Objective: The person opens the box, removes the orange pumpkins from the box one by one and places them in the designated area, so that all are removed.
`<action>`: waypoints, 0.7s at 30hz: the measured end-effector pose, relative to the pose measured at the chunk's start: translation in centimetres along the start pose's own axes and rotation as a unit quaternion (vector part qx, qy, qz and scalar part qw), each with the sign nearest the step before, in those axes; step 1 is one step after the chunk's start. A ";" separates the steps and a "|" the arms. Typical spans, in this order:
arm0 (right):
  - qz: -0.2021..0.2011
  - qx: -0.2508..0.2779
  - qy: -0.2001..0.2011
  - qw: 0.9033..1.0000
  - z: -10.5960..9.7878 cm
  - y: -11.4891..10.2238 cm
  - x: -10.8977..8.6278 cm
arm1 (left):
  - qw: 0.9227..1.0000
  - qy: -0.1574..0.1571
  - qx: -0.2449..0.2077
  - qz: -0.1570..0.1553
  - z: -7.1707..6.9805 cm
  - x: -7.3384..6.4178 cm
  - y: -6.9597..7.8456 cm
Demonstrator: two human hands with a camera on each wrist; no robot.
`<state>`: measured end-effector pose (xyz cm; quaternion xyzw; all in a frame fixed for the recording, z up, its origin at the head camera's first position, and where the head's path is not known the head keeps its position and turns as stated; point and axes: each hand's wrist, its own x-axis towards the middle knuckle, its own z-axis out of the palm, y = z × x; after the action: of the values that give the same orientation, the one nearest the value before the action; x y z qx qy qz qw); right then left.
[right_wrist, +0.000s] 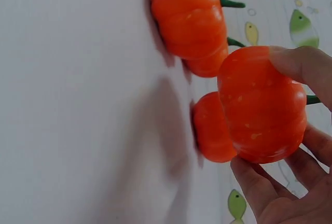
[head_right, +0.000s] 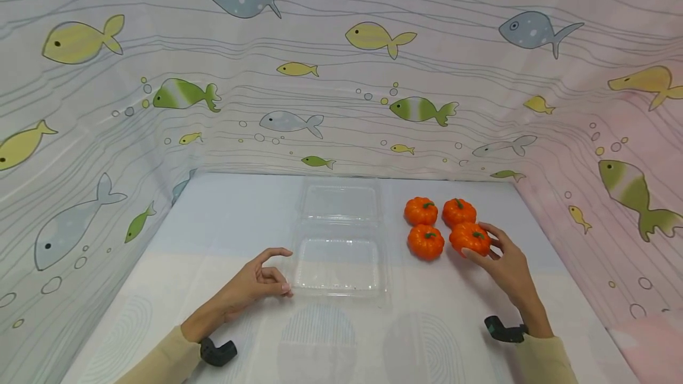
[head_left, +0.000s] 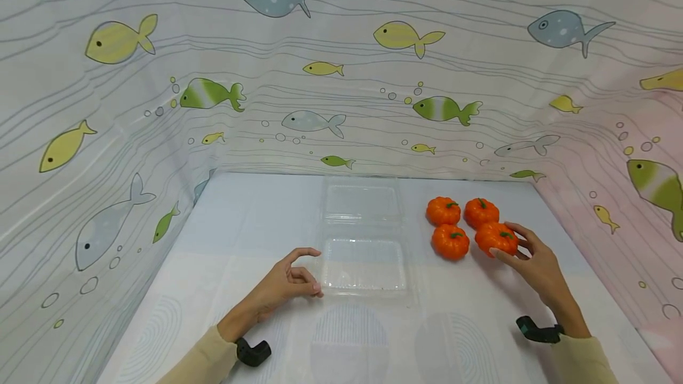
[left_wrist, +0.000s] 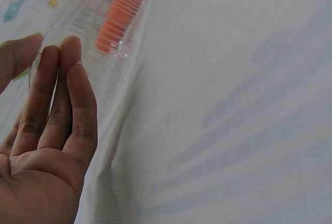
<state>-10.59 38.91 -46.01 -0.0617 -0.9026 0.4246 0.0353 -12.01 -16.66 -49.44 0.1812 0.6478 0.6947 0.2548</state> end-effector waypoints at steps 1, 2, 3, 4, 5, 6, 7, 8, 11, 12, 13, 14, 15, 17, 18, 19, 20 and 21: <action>0.002 -0.001 0.000 1.000 0.0 0.2 0.1 | 1.000 0.000 0.000 -0.001 0.0 0.0 0.0; 0.004 -0.002 0.000 1.000 0.1 0.4 0.1 | 1.000 0.001 0.001 -0.002 0.0 0.0 0.0; 0.006 -0.003 -0.001 1.000 0.1 0.6 0.1 | 1.000 0.002 0.001 -0.004 0.0 0.0 0.0; 0.008 -0.004 -0.002 1.000 0.2 0.8 0.2 | 1.000 0.003 0.001 -0.005 0.0 0.0 0.0; 0.009 -0.005 -0.003 1.000 0.2 0.9 0.2 | 1.000 0.004 0.000 -0.008 0.0 0.0 0.1; 0.009 -0.005 -0.004 1.000 0.2 1.1 0.2 | 1.000 0.004 0.000 -0.009 0.1 0.0 0.1; 0.010 -0.005 -0.005 1.000 0.3 1.3 0.3 | 1.000 0.004 -0.001 -0.011 0.1 0.0 0.1; 0.009 -0.005 -0.006 1.000 0.3 1.4 0.3 | 1.000 0.004 -0.002 -0.011 0.1 0.0 0.1; 0.007 -0.004 -0.009 1.000 0.4 1.8 0.3 | 1.000 0.002 -0.002 -0.006 0.1 0.0 0.1; 0.007 -0.002 -0.009 1.000 0.4 1.9 0.4 | 1.000 0.001 -0.002 -0.005 0.1 0.0 0.1; 0.007 -0.002 -0.010 1.000 0.5 2.0 0.4 | 1.000 0.001 -0.001 -0.005 0.1 0.0 0.1; 0.007 -0.002 -0.010 1.000 0.5 2.1 0.4 | 1.000 0.002 0.000 -0.005 0.1 0.0 0.1; 0.007 -0.003 -0.011 1.000 0.6 2.3 0.4 | 1.000 0.002 0.002 -0.004 0.0 0.0 0.1; 0.009 -0.002 -0.010 1.000 0.7 2.5 0.5 | 1.000 0.004 0.003 -0.007 0.1 0.0 0.1; 0.010 0.000 -0.010 1.000 0.8 2.5 0.5 | 1.000 0.004 0.004 -0.007 0.1 0.0 0.1; 0.010 0.000 -0.011 1.000 0.8 2.6 0.5 | 1.000 0.004 0.005 -0.006 0.1 0.0 0.0; 0.011 0.000 -0.011 1.000 0.9 2.6 0.6 | 1.000 0.005 0.005 -0.006 0.1 0.0 0.0; 0.012 0.001 -0.011 1.000 0.9 2.7 0.6 | 1.000 0.005 0.005 -0.006 0.1 0.0 0.0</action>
<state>-11.04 40.01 -48.67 -0.0674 -0.9017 0.4265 0.0207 -11.98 -16.56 -49.40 0.1753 0.6534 0.6908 0.2553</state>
